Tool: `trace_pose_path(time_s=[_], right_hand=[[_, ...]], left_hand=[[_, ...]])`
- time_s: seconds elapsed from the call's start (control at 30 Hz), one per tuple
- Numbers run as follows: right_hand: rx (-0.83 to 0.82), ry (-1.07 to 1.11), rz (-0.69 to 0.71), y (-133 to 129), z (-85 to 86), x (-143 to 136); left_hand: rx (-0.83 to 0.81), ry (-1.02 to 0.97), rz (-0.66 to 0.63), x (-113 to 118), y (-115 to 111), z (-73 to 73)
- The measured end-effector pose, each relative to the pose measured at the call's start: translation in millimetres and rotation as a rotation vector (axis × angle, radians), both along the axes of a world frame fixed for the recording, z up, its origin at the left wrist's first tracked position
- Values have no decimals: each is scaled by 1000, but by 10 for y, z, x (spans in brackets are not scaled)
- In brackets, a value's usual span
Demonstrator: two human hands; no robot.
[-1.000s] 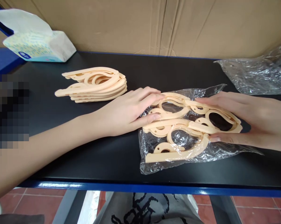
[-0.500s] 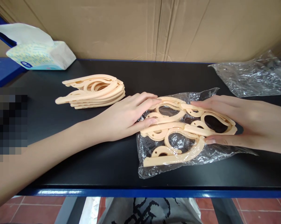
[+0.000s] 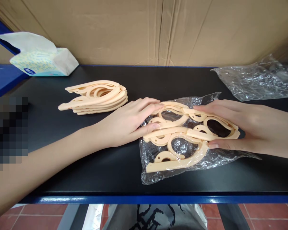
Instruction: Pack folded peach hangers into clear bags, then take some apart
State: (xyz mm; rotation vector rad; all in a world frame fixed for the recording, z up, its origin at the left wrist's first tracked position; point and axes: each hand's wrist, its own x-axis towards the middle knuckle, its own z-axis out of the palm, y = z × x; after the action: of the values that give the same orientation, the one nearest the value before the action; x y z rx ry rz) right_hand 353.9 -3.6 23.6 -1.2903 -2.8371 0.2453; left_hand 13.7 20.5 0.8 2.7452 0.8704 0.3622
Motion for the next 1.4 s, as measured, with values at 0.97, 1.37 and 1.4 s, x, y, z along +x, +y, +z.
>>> trace_pose_path(time_s=[0.97, 1.37, 1.4], right_hand=[[48, -8, -11, -5, -27, 30], [10, -21, -35, -1, -23, 22], [10, -19, -35, -2, -19, 20]], left_hand=[[-3, 10, -6, 2, 1, 6], [-1, 11, 0, 3, 1, 6], [-3, 13, 2, 3, 1, 8]])
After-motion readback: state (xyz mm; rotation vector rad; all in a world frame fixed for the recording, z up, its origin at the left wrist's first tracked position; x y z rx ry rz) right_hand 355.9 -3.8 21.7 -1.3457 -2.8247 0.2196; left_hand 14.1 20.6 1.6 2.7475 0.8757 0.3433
